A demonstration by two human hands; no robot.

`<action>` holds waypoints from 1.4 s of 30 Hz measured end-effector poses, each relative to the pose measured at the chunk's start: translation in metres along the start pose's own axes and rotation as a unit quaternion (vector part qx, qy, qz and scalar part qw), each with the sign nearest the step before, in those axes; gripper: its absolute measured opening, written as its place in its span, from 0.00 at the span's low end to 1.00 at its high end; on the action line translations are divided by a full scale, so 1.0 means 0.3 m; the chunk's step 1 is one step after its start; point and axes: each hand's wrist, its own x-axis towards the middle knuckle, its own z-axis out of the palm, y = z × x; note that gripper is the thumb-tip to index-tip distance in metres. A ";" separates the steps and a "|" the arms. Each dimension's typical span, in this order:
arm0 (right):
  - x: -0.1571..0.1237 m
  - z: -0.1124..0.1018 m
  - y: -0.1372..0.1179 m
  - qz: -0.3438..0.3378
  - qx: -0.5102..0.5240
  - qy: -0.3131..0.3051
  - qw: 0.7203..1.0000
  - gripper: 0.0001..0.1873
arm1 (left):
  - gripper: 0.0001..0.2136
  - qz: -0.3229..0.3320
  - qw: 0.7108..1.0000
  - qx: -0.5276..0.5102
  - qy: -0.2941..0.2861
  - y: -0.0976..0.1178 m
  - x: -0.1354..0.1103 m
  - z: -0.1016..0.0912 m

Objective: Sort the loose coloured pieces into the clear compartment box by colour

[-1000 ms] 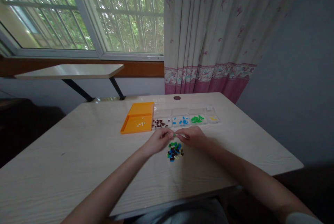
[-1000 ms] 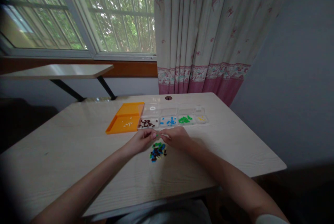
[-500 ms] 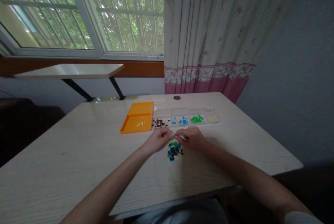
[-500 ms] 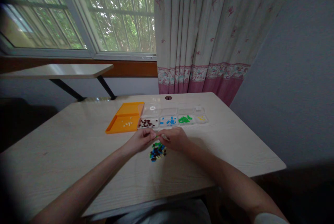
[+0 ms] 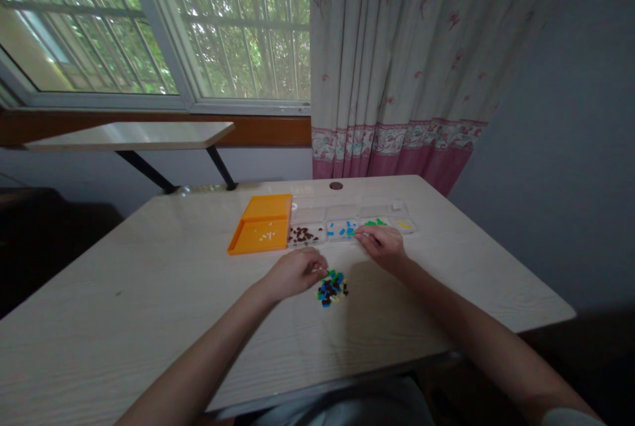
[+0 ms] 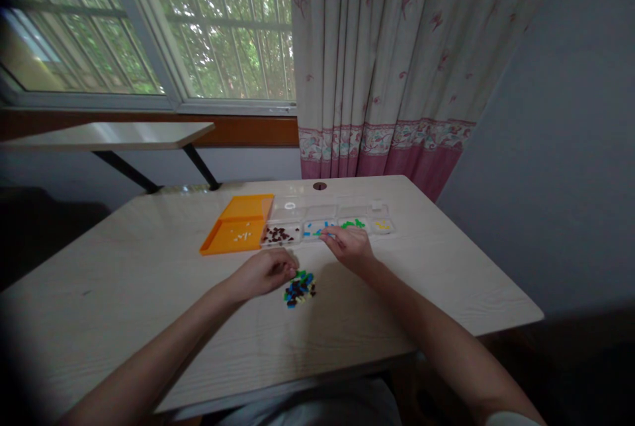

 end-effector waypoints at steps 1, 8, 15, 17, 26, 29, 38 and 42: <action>0.000 0.000 0.000 0.004 -0.001 -0.007 1.000 0.14 | 0.09 0.001 1.000 0.005 0.006 0.005 0.001 0.003; 0.001 -0.006 0.002 0.034 -0.008 -0.051 0.998 0.18 | 0.09 0.023 0.999 0.042 -0.014 0.026 0.002 0.015; 0.007 -0.010 0.007 0.011 -0.011 -0.039 0.999 0.17 | 0.10 0.034 0.999 0.037 -0.021 0.018 0.007 0.020; 0.010 -0.019 0.023 0.009 -0.017 -0.054 0.998 0.17 | 0.10 0.033 0.999 0.035 -0.023 0.018 0.008 0.022; 0.015 -0.075 0.208 0.118 -0.074 -0.241 0.960 0.14 | 0.08 0.035 0.999 0.003 -0.002 0.015 0.004 0.032; 0.004 -0.067 0.246 0.157 -0.109 -0.265 0.945 0.13 | 0.08 0.042 0.999 -0.023 0.002 0.011 0.007 0.035; 0.002 -0.049 0.211 0.179 -0.098 -0.279 0.938 0.13 | 0.05 0.033 0.996 -0.076 0.015 0.003 0.013 0.035; 0.001 -0.035 0.157 0.148 -0.058 -0.297 0.942 0.13 | 0.07 0.027 0.998 -0.048 0.014 0.001 0.011 0.031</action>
